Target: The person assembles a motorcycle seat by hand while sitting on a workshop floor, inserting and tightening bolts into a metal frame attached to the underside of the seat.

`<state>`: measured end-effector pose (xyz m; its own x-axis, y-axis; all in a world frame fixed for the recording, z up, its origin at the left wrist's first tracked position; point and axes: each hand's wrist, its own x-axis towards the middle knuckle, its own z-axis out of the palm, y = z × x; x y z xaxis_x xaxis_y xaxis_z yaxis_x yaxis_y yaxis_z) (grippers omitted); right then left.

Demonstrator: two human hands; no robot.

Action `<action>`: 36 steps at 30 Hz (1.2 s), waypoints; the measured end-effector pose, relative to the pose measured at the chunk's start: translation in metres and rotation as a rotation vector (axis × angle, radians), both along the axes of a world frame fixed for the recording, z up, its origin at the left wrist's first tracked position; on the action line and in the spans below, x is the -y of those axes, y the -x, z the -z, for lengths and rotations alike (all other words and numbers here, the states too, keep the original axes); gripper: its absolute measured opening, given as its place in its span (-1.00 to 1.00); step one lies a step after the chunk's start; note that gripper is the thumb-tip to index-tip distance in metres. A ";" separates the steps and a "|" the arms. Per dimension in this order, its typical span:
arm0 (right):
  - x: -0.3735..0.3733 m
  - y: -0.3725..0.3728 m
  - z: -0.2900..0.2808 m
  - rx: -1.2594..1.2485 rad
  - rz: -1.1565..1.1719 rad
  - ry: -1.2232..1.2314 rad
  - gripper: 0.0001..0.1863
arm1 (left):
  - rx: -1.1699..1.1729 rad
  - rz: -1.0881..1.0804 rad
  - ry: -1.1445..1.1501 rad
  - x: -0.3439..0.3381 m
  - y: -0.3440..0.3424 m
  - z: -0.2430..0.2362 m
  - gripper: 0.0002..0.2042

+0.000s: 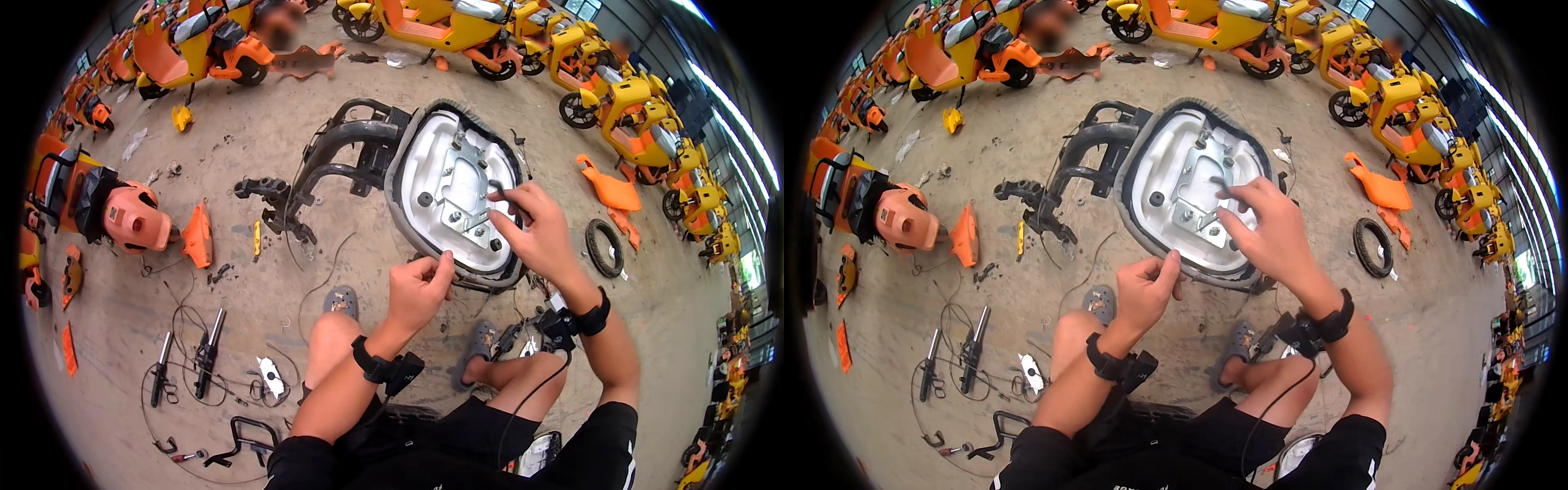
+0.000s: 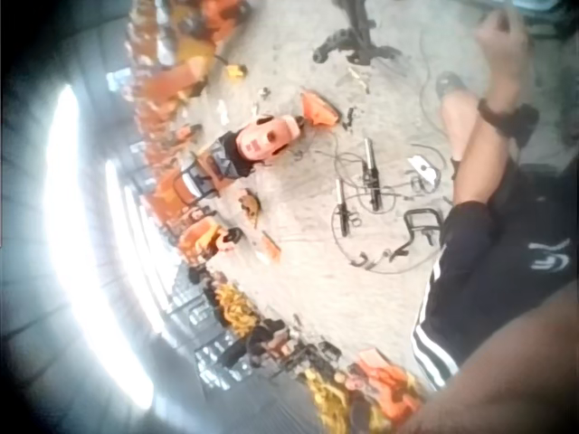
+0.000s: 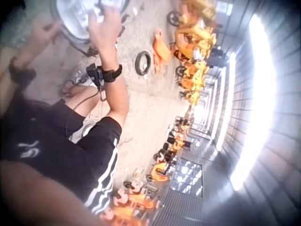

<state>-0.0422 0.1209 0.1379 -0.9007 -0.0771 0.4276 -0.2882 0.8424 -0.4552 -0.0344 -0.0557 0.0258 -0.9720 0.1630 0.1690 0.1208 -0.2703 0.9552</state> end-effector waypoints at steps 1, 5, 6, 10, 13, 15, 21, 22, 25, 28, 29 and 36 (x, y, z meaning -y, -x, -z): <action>0.002 0.005 -0.001 -0.008 -0.049 -0.078 -0.77 | -0.002 0.000 -0.004 0.002 0.000 0.001 -0.63; 0.022 0.022 0.001 -0.052 -0.168 -0.332 -0.81 | -0.037 -0.033 0.013 0.007 0.003 0.005 -0.63; 0.020 0.025 0.003 -0.043 -0.177 -0.379 -0.81 | -0.063 -0.041 0.022 0.003 0.004 0.006 -0.62; 0.013 0.030 0.015 0.017 -0.131 -0.447 -0.87 | -0.152 -0.116 0.080 -0.004 0.004 0.012 -0.61; 0.023 0.029 0.018 -0.028 -0.064 -0.537 -0.84 | -0.137 -0.144 0.080 -0.007 0.004 0.013 -0.61; 0.028 0.029 0.016 -0.030 -0.050 -0.506 -0.83 | -0.117 -0.139 0.071 -0.004 0.006 0.014 -0.60; 0.018 0.029 0.013 -0.017 -0.109 -0.417 -0.80 | -0.134 -0.170 0.025 -0.012 0.002 0.010 -0.59; 0.021 0.030 0.014 -0.011 -0.078 -0.472 -0.81 | -0.156 -0.210 0.022 -0.015 0.002 0.013 -0.58; 0.028 0.035 0.014 0.015 -0.003 -0.574 -0.86 | -0.169 -0.313 0.002 -0.021 0.006 0.015 -0.57; 0.028 0.033 0.016 -0.093 -0.092 -0.369 -0.88 | -0.089 -0.368 -0.036 -0.019 0.013 0.005 -0.56; 0.027 0.036 0.021 -0.127 -0.113 -0.406 -0.87 | -0.087 -0.364 -0.050 -0.015 0.019 0.005 -0.56; 0.037 0.048 0.022 -0.001 0.032 -0.555 -0.86 | -0.083 -0.311 -0.050 -0.009 0.020 0.001 -0.56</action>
<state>-0.0904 0.0844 0.1163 -0.9059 -0.2638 0.3314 -0.2590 0.9641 0.0594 -0.0547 -0.0469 0.0244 -0.9564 -0.1498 0.2506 0.2822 -0.2548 0.9249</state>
